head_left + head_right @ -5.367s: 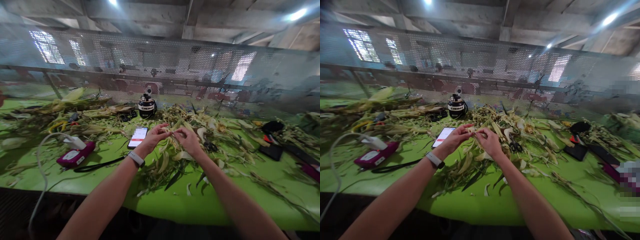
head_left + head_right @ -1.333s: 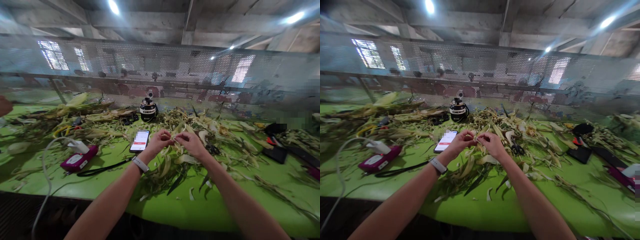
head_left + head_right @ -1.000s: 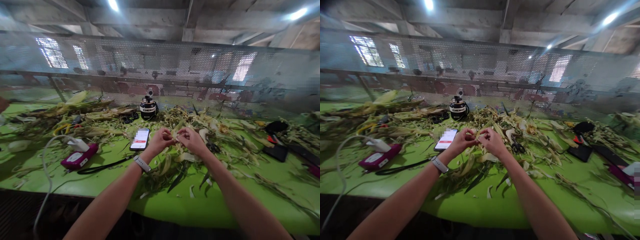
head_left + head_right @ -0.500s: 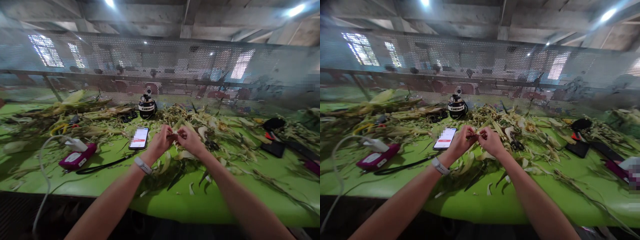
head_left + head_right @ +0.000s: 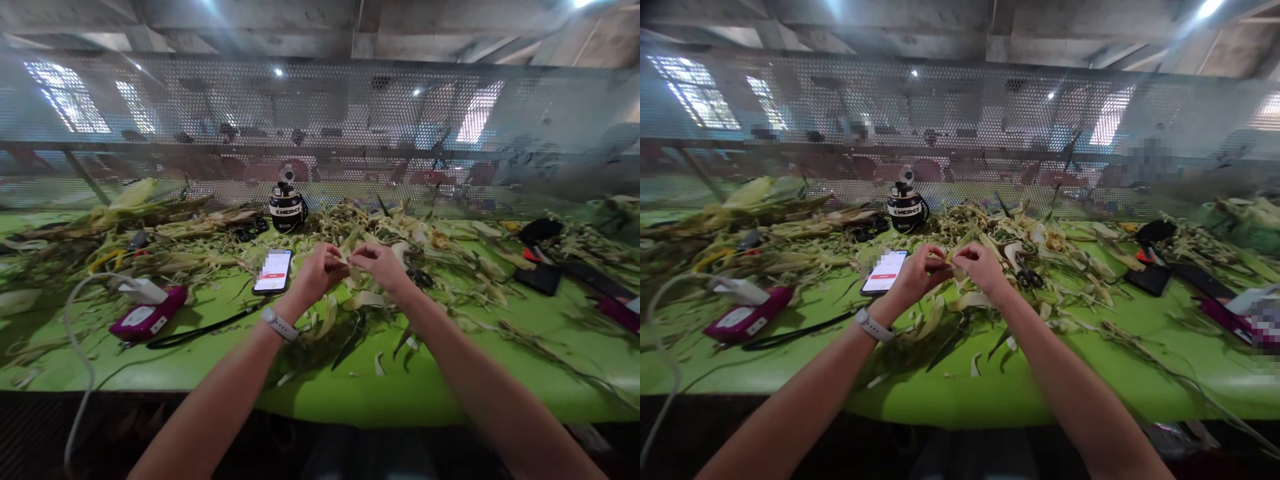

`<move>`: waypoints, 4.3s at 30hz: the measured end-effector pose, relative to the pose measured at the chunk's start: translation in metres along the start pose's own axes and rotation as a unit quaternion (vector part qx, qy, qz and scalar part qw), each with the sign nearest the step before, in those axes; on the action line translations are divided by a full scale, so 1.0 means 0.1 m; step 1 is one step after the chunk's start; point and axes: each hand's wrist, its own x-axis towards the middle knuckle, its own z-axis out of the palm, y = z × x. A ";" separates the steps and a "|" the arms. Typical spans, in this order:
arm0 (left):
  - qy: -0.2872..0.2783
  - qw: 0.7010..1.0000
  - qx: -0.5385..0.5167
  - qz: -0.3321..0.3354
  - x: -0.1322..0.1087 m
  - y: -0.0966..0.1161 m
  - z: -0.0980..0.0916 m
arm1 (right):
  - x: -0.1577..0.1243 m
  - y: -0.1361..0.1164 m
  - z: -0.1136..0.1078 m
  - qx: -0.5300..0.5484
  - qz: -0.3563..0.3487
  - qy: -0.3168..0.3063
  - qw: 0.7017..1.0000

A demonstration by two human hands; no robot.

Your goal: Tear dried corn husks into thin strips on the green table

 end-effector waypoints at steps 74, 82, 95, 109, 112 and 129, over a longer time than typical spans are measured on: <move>0.085 0.868 -0.451 -0.189 0.11 0.01 0.05 | -0.10 -0.03 0.05 0.088 0.091 -0.285 0.950; 0.083 0.869 -0.455 -0.177 0.09 0.04 0.00 | -0.07 0.02 0.02 0.090 0.099 -0.269 0.954; 0.065 0.929 -0.324 -0.166 0.07 0.00 0.03 | 0.02 0.14 0.09 0.035 0.005 -0.054 0.998; -0.063 0.944 -0.285 -0.154 0.02 0.04 0.03 | 0.00 0.09 -0.05 -0.223 -0.252 0.041 0.941; -0.082 0.958 -0.248 -0.119 0.01 0.03 0.05 | -0.02 0.09 0.03 -0.212 -0.261 -0.042 0.941; -0.121 0.933 -0.308 -0.141 0.01 0.03 0.07 | 0.03 0.08 0.05 0.016 -0.119 -0.031 0.992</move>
